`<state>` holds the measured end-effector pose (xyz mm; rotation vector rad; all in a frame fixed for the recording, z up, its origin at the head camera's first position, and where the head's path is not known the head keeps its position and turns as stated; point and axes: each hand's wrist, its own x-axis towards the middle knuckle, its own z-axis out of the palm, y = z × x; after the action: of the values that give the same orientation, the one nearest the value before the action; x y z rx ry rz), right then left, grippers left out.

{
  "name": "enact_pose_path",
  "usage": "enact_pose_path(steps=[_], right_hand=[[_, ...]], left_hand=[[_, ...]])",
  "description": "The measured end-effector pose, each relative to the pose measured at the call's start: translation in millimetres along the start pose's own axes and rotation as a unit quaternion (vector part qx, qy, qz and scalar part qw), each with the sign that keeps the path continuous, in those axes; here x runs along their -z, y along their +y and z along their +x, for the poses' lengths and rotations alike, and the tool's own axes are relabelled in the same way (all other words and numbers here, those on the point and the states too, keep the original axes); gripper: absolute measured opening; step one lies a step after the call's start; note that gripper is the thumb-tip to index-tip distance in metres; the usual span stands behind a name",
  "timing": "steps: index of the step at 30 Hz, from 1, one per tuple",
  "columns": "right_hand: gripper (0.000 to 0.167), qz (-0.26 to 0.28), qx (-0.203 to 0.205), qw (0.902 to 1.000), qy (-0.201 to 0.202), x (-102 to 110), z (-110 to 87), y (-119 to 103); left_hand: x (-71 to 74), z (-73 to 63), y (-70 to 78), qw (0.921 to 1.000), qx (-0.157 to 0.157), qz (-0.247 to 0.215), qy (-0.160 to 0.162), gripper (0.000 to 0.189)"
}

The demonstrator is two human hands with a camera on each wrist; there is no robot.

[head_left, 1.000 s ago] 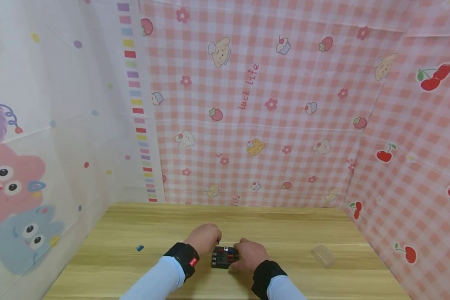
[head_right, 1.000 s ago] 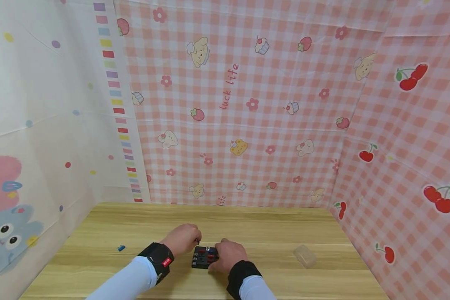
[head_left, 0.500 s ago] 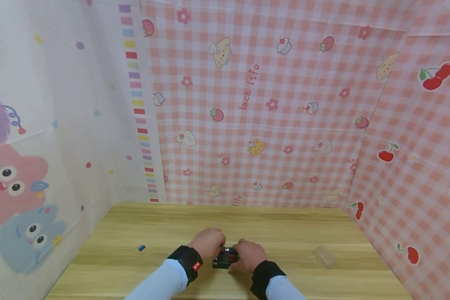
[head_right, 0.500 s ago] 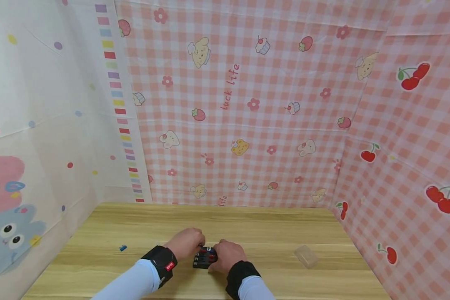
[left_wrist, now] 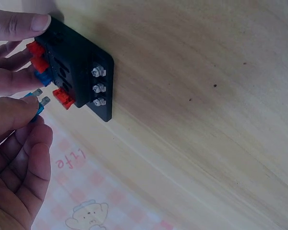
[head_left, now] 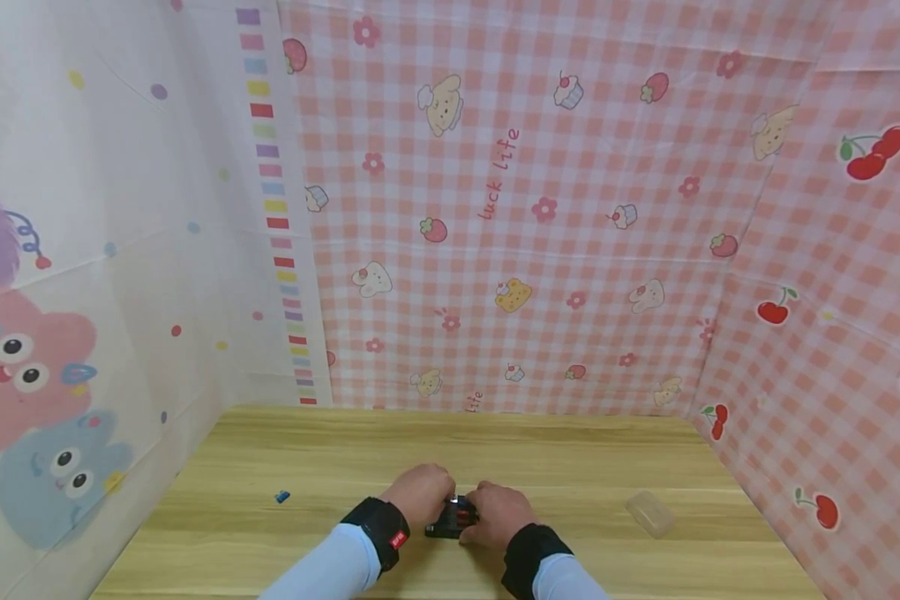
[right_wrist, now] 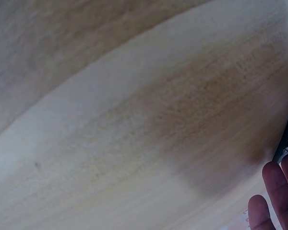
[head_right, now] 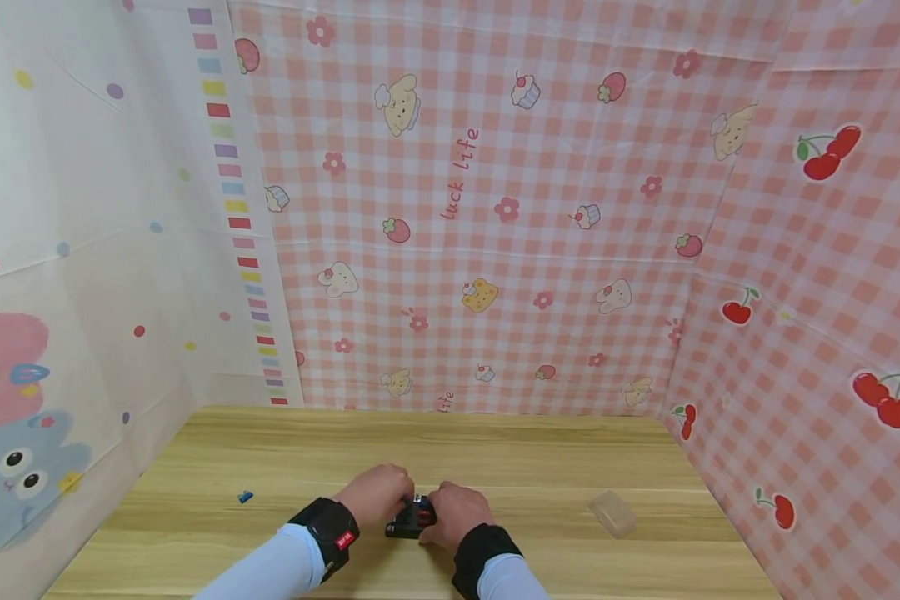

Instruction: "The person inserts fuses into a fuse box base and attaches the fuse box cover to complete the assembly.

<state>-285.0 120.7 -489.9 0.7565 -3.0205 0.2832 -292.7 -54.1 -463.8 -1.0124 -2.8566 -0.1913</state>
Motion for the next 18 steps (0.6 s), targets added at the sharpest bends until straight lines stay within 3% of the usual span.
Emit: enact_pose_path(steps=[18], right_hand=[[0.039, 0.006, 0.007, 0.9999, 0.01, -3.7, -0.3, 0.0]], left_hand=[[-6.8, 0.1, 0.6, 0.9998, -0.01, 0.017, 0.001, 0.015]])
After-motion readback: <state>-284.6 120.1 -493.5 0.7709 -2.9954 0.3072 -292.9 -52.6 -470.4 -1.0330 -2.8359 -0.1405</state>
